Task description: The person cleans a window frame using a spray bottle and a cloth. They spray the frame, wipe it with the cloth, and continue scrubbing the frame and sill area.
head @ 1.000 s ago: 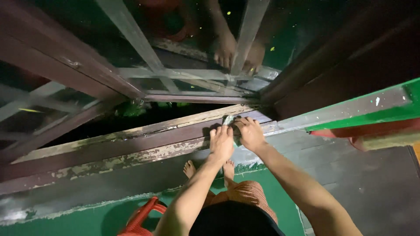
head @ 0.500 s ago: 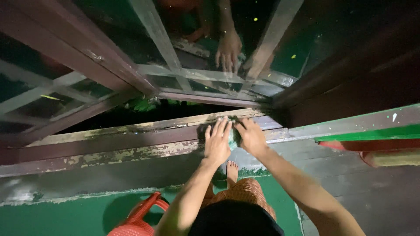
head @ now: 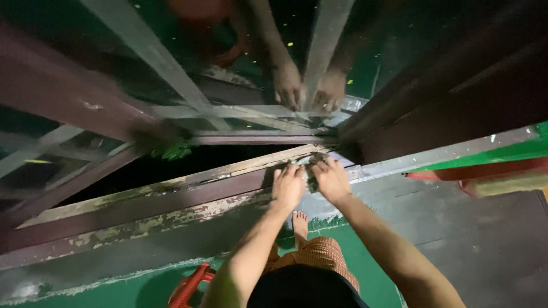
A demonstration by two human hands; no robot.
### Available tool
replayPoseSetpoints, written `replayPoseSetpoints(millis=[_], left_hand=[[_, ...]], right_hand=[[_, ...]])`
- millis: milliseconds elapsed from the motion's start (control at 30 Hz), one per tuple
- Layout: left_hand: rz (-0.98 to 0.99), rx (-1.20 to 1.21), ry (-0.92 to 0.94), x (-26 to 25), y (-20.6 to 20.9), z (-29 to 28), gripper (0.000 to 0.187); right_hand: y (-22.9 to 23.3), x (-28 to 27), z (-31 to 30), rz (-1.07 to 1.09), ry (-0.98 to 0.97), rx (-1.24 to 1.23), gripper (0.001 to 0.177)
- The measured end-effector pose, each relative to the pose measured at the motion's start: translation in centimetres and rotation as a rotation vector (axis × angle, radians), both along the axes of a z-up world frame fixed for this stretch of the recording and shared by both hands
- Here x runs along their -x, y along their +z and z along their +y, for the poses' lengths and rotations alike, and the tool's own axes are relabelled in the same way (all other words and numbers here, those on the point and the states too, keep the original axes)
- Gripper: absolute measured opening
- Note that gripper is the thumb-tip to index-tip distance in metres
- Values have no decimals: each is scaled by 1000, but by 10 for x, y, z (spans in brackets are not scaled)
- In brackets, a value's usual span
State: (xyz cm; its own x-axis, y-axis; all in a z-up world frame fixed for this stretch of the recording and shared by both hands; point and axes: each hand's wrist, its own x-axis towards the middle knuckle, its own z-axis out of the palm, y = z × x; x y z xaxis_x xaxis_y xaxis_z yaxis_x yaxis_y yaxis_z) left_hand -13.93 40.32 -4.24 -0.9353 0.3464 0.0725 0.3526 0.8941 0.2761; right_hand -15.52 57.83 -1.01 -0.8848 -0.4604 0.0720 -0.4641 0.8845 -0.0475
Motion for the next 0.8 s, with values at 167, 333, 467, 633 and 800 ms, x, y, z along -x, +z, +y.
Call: replayPoseSetpoints(millis=[167, 333, 467, 633, 800], left_hand=[[-12, -60, 11, 9, -32, 70, 54], [-48, -37, 11, 10, -12, 59, 41], [12, -25, 76, -5, 8, 9, 36], [60, -50, 114, -10, 12, -10, 29], [-723, -355, 554, 9, 78, 67, 30]], right_hand=[[-3, 7, 44, -129, -260, -17, 20], [-26, 1, 39, -185, -352, 55, 26], [-23, -7, -6, -191, -246, 152, 27], [-17, -2, -23, -163, -109, 76, 22], [-47, 17, 32, -248, -232, -98, 24]])
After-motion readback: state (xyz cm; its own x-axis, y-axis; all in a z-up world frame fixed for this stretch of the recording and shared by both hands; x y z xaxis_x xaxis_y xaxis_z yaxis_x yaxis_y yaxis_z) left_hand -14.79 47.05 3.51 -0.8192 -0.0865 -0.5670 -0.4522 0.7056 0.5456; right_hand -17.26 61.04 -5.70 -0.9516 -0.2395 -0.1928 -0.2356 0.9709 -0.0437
